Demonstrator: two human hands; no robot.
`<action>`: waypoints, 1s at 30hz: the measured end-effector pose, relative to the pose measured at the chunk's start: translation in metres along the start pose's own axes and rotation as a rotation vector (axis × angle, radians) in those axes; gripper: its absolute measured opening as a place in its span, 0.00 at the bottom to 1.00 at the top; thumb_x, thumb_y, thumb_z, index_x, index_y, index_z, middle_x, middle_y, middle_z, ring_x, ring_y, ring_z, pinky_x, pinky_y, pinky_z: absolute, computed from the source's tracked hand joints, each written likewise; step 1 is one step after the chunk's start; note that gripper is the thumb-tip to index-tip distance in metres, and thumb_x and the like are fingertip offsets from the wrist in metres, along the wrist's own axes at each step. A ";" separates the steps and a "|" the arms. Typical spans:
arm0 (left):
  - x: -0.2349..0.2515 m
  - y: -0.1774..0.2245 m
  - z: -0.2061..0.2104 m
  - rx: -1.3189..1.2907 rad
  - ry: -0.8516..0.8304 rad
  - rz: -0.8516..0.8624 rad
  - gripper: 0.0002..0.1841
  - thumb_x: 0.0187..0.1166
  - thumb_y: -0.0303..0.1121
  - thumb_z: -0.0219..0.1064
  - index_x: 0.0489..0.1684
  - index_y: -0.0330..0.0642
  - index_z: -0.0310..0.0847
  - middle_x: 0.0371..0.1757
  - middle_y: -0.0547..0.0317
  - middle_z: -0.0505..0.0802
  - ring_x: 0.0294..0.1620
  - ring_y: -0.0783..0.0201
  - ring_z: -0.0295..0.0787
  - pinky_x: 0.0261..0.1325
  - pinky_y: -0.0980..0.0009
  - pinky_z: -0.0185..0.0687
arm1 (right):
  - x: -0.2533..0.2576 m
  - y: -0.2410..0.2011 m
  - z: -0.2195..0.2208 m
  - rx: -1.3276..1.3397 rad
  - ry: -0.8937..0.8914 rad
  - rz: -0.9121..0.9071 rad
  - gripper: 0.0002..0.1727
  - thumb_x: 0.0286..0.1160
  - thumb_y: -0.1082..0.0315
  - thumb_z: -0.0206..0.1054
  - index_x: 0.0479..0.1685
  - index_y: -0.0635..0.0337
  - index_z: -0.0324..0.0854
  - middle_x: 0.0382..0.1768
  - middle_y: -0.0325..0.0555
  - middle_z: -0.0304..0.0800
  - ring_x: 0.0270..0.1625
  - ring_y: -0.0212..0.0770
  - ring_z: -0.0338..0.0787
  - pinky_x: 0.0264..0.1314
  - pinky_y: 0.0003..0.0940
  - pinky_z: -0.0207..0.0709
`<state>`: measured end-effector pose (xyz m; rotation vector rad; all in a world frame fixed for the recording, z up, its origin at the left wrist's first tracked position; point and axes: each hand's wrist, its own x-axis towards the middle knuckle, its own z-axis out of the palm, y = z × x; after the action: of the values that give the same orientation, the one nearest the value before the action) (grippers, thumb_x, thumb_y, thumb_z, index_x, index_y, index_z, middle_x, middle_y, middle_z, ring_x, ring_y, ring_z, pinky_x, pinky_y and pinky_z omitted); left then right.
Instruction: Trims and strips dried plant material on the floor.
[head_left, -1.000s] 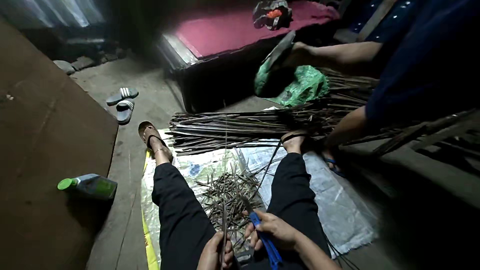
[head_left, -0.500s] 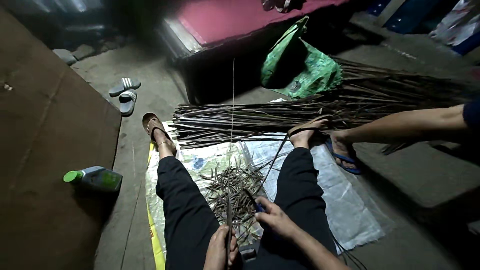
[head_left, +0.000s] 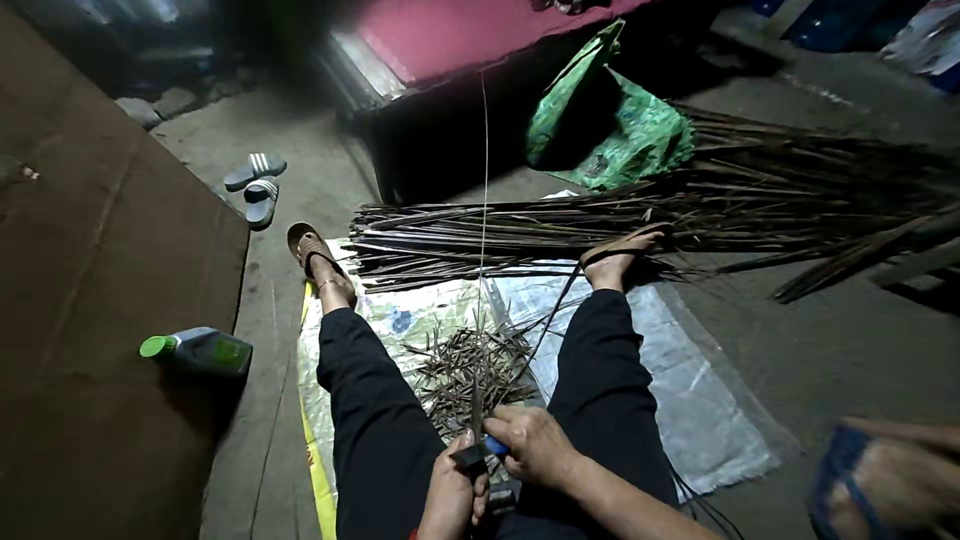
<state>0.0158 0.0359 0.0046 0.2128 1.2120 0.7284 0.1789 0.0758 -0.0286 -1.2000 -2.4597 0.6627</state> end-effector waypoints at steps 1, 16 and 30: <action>-0.001 -0.001 0.001 0.001 -0.006 0.016 0.21 0.98 0.40 0.40 0.35 0.43 0.74 0.11 0.67 0.72 0.05 0.77 0.62 0.08 0.83 0.59 | -0.001 0.000 0.002 -0.014 0.037 -0.009 0.06 0.49 0.74 0.73 0.27 0.63 0.86 0.25 0.50 0.86 0.28 0.50 0.91 0.25 0.45 0.84; -0.011 -0.005 0.002 0.156 -0.090 0.054 0.22 0.97 0.38 0.38 0.31 0.43 0.71 0.11 0.70 0.72 0.06 0.79 0.62 0.10 0.85 0.59 | -0.001 0.023 0.007 -0.156 0.192 0.151 0.09 0.46 0.75 0.75 0.30 0.64 0.89 0.28 0.52 0.93 0.32 0.52 0.95 0.29 0.51 0.87; -0.015 -0.011 -0.002 0.168 -0.098 -0.011 0.23 0.98 0.39 0.38 0.29 0.43 0.70 0.10 0.70 0.71 0.06 0.80 0.61 0.09 0.85 0.57 | 0.032 0.046 -0.028 -0.116 -0.100 0.649 0.14 0.74 0.72 0.66 0.54 0.70 0.88 0.50 0.66 0.94 0.56 0.66 0.93 0.56 0.66 0.81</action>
<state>0.0162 0.0181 0.0097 0.3767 1.1801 0.5998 0.2027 0.1334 -0.0273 -2.0865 -2.1869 0.7565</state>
